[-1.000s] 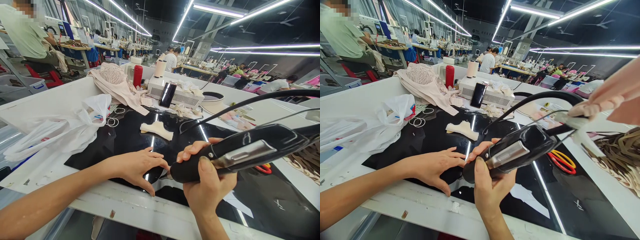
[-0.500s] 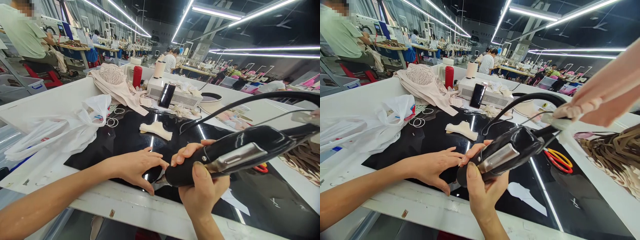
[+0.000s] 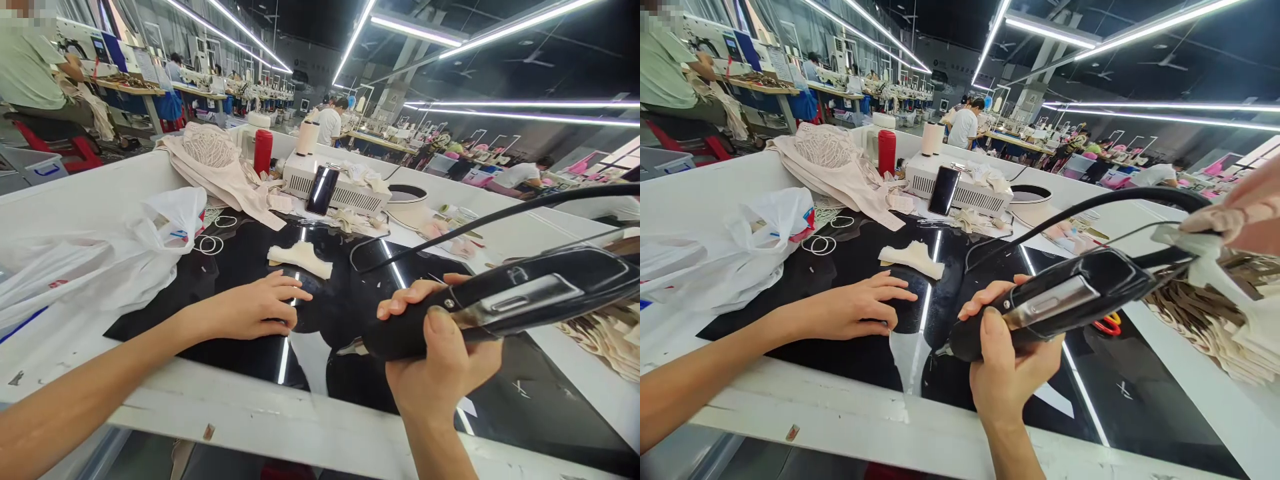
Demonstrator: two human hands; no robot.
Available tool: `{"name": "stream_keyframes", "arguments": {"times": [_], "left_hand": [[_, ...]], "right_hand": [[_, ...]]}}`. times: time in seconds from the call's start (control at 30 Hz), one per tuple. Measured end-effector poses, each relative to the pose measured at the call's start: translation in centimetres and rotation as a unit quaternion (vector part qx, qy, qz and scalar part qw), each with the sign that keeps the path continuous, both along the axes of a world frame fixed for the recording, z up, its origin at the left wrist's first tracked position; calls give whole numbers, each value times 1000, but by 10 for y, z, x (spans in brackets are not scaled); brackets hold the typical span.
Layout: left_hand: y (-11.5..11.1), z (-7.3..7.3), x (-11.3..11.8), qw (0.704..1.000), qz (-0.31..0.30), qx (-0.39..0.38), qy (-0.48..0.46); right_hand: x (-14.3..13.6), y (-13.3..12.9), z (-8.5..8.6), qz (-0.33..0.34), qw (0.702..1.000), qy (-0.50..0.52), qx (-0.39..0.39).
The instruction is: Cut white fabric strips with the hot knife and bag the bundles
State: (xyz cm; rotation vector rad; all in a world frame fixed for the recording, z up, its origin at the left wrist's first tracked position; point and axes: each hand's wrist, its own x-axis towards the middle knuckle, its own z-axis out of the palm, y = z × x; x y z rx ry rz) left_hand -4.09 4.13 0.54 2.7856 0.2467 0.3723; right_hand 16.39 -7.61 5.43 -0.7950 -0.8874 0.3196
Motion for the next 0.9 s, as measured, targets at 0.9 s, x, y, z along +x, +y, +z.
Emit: {"name": "stream_keyframes", "arguments": {"times": [0.9], "left_hand": [[-46,0,21,987,91,-135,14]], "right_hand": [[-12,25,-14,34,999,-14,22]]}}
